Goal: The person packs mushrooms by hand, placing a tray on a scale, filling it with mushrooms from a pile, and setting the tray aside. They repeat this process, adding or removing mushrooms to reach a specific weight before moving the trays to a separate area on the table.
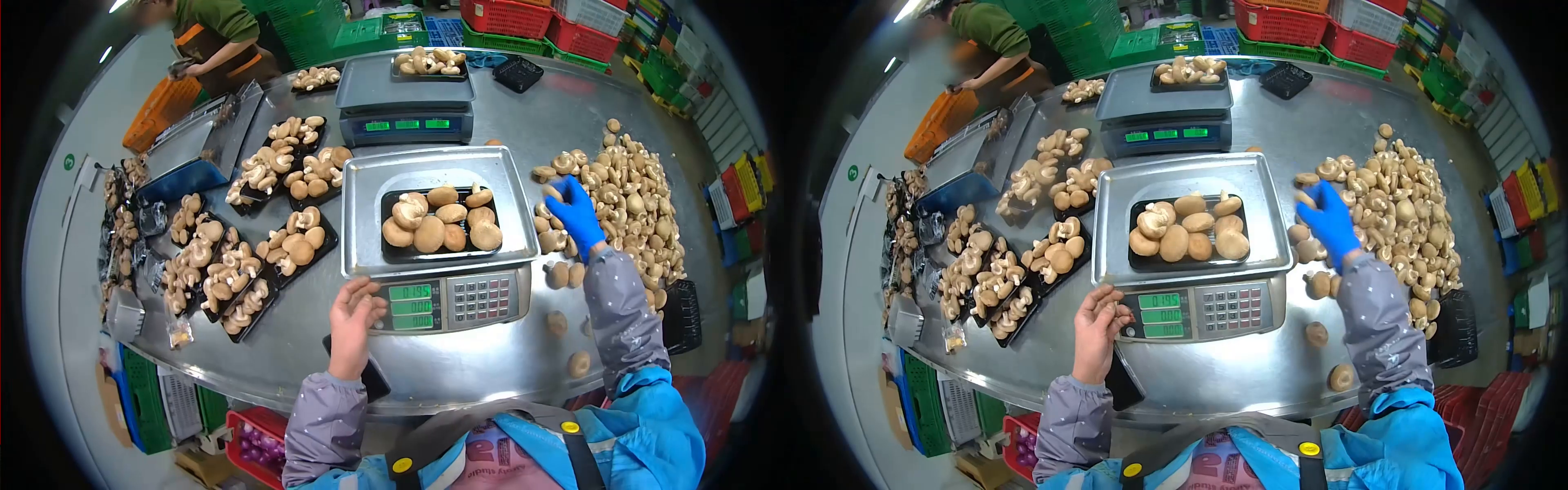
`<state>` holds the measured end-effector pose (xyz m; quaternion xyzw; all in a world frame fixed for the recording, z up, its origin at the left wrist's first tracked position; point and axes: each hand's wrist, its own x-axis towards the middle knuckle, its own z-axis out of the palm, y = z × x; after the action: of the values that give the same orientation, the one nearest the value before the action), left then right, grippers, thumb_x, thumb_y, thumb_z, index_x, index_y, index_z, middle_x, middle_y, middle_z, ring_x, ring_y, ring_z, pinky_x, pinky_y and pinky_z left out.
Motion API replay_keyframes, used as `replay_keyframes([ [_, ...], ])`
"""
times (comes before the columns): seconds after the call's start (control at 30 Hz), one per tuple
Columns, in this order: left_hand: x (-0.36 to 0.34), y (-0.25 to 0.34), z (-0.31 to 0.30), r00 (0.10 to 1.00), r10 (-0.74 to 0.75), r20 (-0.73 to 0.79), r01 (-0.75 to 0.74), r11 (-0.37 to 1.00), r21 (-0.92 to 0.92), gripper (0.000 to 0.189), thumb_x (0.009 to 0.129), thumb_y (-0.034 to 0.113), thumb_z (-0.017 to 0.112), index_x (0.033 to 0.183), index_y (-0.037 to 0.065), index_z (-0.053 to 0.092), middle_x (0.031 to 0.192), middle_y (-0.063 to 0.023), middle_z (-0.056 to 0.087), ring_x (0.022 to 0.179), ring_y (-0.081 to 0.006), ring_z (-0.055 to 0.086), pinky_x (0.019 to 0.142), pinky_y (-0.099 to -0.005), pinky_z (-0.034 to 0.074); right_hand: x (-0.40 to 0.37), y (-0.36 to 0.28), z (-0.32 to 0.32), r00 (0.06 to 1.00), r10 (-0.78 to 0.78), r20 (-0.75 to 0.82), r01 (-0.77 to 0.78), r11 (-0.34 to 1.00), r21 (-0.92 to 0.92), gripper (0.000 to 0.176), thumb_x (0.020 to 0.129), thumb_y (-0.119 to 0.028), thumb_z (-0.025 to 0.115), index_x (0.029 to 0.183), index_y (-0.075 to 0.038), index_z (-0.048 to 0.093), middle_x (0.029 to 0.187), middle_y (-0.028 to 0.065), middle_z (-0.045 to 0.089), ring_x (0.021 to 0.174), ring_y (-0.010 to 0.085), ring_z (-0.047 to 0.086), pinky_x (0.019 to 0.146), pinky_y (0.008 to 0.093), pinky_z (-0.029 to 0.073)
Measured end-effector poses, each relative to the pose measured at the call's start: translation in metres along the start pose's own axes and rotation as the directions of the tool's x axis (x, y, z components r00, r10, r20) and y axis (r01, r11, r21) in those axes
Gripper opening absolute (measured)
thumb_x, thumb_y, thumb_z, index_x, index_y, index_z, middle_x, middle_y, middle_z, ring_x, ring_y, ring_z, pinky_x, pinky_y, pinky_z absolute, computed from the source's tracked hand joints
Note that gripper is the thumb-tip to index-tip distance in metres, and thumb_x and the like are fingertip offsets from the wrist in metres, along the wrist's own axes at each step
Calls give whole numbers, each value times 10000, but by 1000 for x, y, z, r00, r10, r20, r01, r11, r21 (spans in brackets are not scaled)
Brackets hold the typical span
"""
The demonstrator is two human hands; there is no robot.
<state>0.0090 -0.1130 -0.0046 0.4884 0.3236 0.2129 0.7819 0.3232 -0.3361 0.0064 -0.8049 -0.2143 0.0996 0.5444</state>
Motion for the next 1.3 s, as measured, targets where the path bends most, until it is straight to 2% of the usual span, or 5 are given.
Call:
replay_keyframes([
  [0.23,-3,12,5,999,34,-7,-34,999,26,299,862,19,439,1147,-58,391,1031,-121,500,773,-133,554,698,-243,499,-35,94,-64,998,64,9,-56,933,-356,558,747,-185,639,1249,-93,413,1207,129,462,1131,256,439,930,356,375],
  [0.67,78,30,13,990,-40,135,-44,823,566,470,830,57,468,1256,-72,322,1149,-168,468,846,-181,571,713,-251,500,-46,-41,36,953,90,290,-117,990,76,459,836,-235,575,1239,-94,404,1102,70,506,785,98,516,703,252,431],
  [0.83,113,-4,25,983,-33,182,-65,858,509,403,769,-46,397,1169,-84,375,1053,-215,511,687,-242,624,578,-267,528,-27,-23,82,932,41,359,-105,982,160,492,833,-214,572,1250,-49,370,1241,136,435,1176,237,395,967,337,337],
  [1.03,104,25,23,972,-197,132,196,980,16,554,767,-129,269,1295,28,206,1222,-211,330,806,-270,571,601,-294,541,-27,-60,94,942,138,307,-204,960,193,397,862,-299,522,1214,-139,432,1106,40,502,882,116,517,623,260,458],
  [1.3,136,103,-71,993,-62,98,80,977,-196,545,774,-129,248,1292,38,220,1220,-209,326,946,-317,498,702,-376,540,-22,-125,142,923,9,385,-159,919,360,397,881,-292,490,1223,-107,414,1061,74,532,736,109,539,629,253,443],
])
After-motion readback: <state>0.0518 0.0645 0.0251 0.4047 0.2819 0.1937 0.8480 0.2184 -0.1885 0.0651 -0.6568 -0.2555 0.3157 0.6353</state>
